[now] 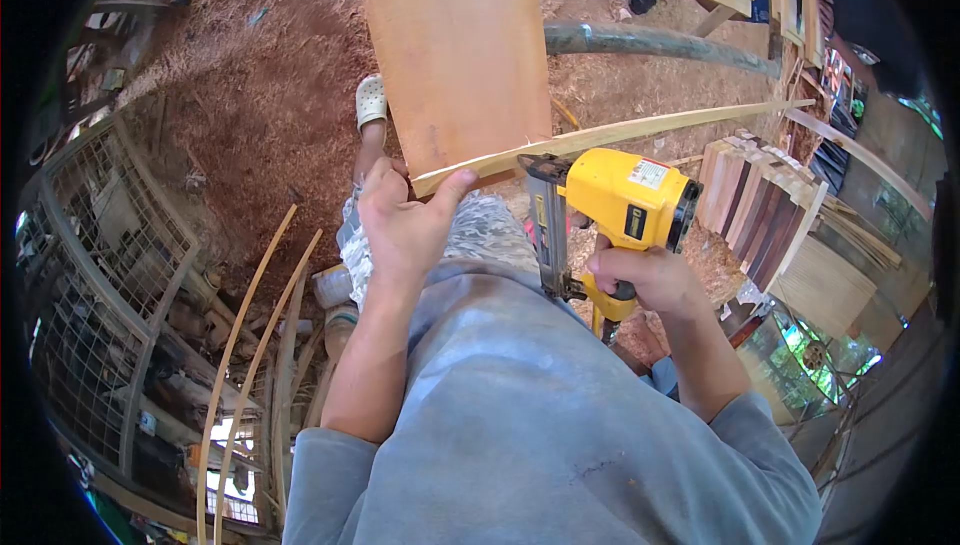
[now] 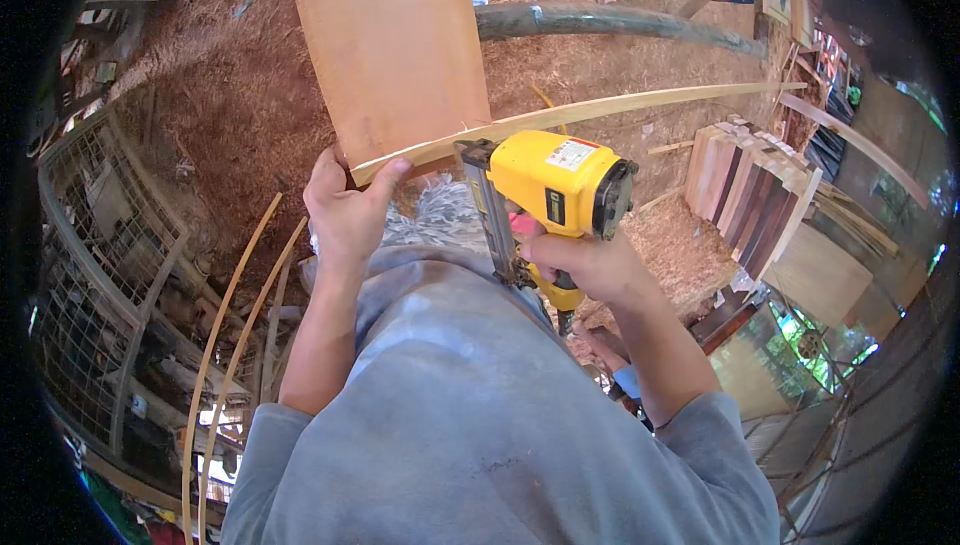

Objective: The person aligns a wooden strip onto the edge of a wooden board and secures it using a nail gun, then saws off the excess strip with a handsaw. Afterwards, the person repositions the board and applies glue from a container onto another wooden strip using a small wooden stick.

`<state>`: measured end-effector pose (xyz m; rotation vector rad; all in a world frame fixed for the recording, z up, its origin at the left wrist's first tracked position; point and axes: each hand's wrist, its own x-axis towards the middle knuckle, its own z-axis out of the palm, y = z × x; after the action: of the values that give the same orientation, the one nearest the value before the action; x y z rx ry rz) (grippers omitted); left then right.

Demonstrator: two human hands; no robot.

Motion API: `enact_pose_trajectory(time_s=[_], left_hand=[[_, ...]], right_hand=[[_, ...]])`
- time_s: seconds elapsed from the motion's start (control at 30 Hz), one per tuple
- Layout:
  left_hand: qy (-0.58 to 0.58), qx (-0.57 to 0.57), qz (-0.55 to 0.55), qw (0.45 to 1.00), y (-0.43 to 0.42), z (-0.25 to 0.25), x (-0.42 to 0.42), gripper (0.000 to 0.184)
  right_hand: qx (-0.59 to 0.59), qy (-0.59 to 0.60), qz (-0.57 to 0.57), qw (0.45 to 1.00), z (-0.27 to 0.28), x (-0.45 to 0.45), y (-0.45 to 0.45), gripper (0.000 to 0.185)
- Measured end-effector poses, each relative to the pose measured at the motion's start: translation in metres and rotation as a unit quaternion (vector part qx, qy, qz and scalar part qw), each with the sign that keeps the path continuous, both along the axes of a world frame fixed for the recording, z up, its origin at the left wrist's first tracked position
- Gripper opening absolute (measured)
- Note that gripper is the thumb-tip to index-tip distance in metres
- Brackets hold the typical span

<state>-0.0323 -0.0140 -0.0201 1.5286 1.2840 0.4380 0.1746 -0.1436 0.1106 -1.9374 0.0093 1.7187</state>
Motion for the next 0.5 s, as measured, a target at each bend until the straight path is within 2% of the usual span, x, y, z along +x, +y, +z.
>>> enact_pose_trajectory(time_s=[0.1, 0.23, 0.33, 0.43, 0.5], left_hand=[[-0.042, 0.023, 0.045, 0.998, -0.002, -0.006, 0.003, 0.032], [-0.041, 0.013, 0.046, 0.998, -0.001, -0.006, 0.003, 0.033], [-0.044, -0.002, 0.052, 0.998, 0.000, -0.003, 0.004, 0.033], [-0.057, 0.014, 0.054, 0.997, -0.002, -0.005, 0.008, 0.033], [-0.036, 0.033, 0.035, 0.998, -0.002, -0.005, 0.006, 0.033]], right_hand=[[0.011, -0.002, -0.003, 1.000, -0.001, -0.001, -0.002, 0.010], [0.018, 0.023, -0.016, 0.999, -0.004, 0.002, -0.006, 0.012], [0.008, -0.001, 0.017, 1.000, -0.001, -0.001, -0.002, 0.014], [-0.009, -0.033, 0.020, 0.999, 0.007, -0.003, 0.007, 0.007], [-0.021, -0.050, 0.066, 0.996, 0.008, -0.001, 0.009, 0.007]])
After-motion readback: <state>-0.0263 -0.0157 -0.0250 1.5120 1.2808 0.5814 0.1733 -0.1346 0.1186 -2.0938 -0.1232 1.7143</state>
